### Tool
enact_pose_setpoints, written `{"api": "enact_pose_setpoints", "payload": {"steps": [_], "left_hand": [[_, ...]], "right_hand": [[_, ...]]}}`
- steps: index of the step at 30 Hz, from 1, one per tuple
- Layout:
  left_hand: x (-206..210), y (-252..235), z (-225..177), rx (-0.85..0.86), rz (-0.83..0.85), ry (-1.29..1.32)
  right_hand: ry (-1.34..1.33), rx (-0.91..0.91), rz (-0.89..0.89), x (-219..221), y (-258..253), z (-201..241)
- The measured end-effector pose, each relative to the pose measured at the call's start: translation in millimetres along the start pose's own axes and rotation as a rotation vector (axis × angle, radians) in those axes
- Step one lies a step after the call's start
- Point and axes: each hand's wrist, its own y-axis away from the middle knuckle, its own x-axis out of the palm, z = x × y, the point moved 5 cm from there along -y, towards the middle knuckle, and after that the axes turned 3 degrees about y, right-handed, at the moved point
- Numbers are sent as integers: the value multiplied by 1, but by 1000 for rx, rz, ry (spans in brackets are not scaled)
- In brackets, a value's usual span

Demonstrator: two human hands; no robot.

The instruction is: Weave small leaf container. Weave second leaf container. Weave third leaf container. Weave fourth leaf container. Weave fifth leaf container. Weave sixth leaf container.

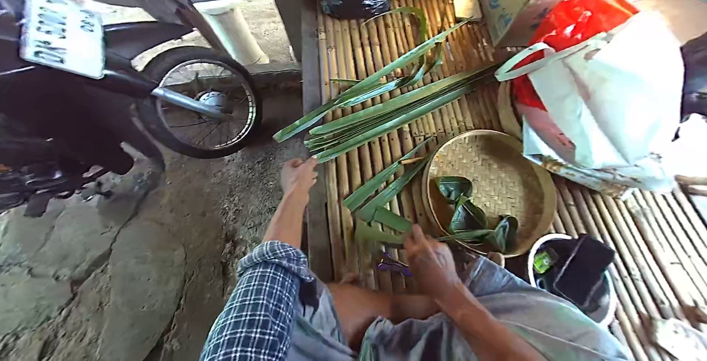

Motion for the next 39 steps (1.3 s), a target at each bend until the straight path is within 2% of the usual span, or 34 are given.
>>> {"api": "enact_pose_setpoints", "payload": {"steps": [2,3,6,8,12,16,19,23,27,30,32,34,35,37,39], "left_hand": [[4,-8,-2,-14,48,107],[7,-10,-4,-4,93,150],[17,-7,-8,36,201,200],[18,5,-14,60,206,193],[23,56,-35,127,255,114],[17,135,-47,371,361,65],[11,208,-23,429,455,56],[-6,282,40,328,522,147],[-11,317,90,243,537,179],[-15,328,98,263,717,87],[-20,328,92,271,827,-35],[-27,323,76,378,813,-136],[-31,320,66,480,754,-179],[-36,318,39,765,595,-242],[-37,323,9,1165,435,-307]], "right_hand": [[-70,41,159,4,-3,5],[-101,47,164,1,-3,7],[-164,64,46,-9,4,5],[-267,87,9,-6,10,0],[-554,168,-115,3,26,-15],[-930,253,-208,8,36,-24],[-1334,339,-196,11,48,-30],[-1733,380,-170,6,59,-14],[-1868,461,-231,6,65,6],[-1914,448,-311,-1,74,15],[-1931,355,-317,-8,86,16],[-1921,186,-276,-16,100,16],[-1905,89,-245,-19,107,16],[-1905,-73,-175,-27,121,16],[-1986,-230,-75,-35,133,17]]}}
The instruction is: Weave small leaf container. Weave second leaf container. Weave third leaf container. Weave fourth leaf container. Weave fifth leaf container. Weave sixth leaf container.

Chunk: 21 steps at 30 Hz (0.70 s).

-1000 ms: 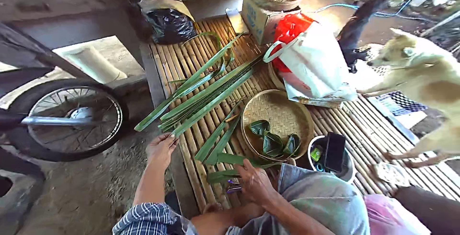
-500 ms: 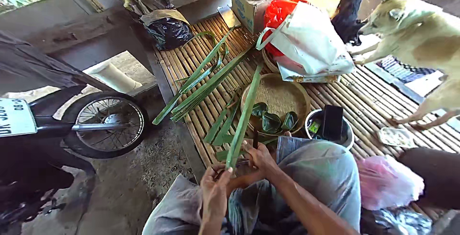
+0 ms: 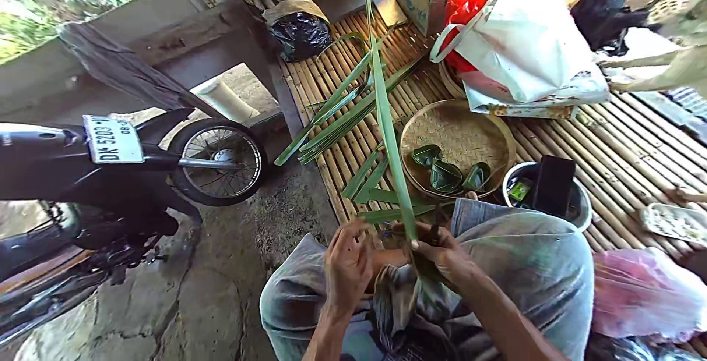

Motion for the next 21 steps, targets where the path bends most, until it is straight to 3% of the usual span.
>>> {"api": "enact_pose_setpoints", "payload": {"steps": [2,4,9,15,18,21], "left_hand": [[-6,-21,-20,314,-18,-158],[-4,-32,-39,532,104,-246],[2,-54,-72,847,292,-300],[11,-69,-80,945,404,-491],[12,-67,-76,911,402,-508],[10,-67,-70,800,384,-543]], "right_hand": [[-100,29,155,8,6,10],[-149,66,324,17,16,19],[-284,48,525,20,24,33],[-340,22,194,-17,28,17],[-277,15,140,-31,35,20],[-198,7,-68,-50,44,26]]}}
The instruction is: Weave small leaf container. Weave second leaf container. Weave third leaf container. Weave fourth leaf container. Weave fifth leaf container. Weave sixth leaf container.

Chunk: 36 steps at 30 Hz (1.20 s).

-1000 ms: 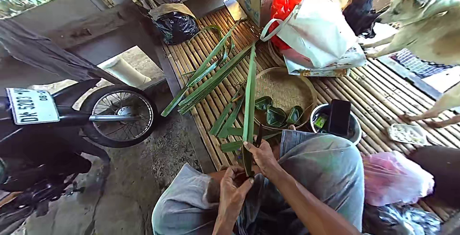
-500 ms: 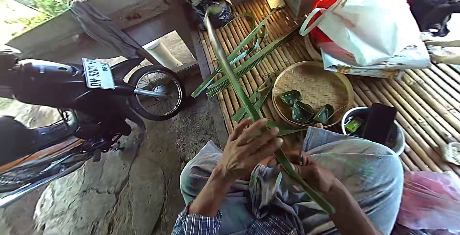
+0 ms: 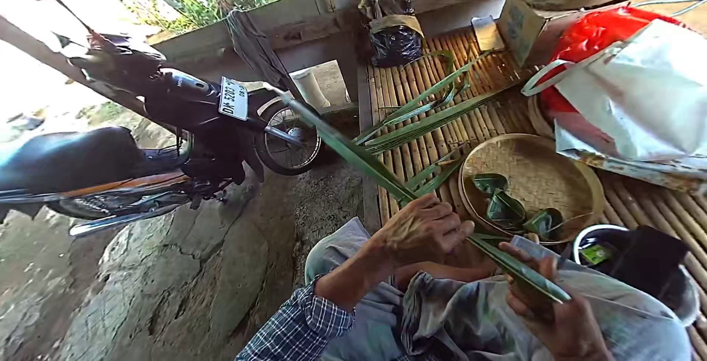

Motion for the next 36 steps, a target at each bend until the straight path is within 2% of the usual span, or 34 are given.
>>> {"api": "enact_pose_setpoints", "payload": {"steps": [2,4,6,8,10,16,20,23,26,30,34,36], "left_hand": [[-4,4,6,-150,65,-6],[-7,9,8,-285,127,60],[-8,12,7,-353,165,140],[-14,11,3,-392,193,182],[-22,9,0,-427,187,209],[-34,0,-10,-613,99,501],[-37,-3,-10,-645,18,502],[-40,-5,-10,-654,-27,379],[-43,-1,-6,-722,-20,429],[-41,7,-1,-831,-15,654],[-42,4,-5,-824,-17,704],[-44,2,-8,-818,-23,735]], "right_hand": [[31,-98,-119,-7,0,15],[52,-199,-113,-8,3,34],[142,-273,-138,-3,1,51],[292,-316,-270,6,-4,62],[395,-369,-313,19,-13,71],[420,-459,-213,61,-31,67],[426,-491,-167,75,-32,68],[551,-425,-178,77,-30,68],[655,-293,-161,77,-25,57],[515,-234,-58,94,-13,39],[355,-174,106,118,-10,28],[337,-191,130,123,-12,28]]}}
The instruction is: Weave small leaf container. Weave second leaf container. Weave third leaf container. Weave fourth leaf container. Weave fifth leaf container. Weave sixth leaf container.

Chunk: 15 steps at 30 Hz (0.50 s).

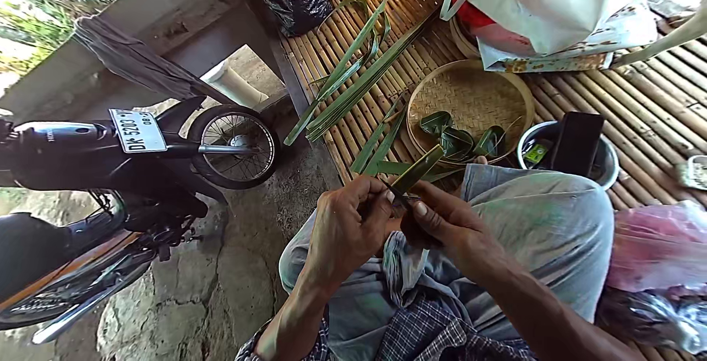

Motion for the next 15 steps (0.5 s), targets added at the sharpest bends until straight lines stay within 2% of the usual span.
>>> {"api": "enact_pose_setpoints", "payload": {"steps": [15], "left_hand": [[2,2,-5,-69,109,242]], "right_hand": [[-11,-53,-52,-7,2,-5]]}}
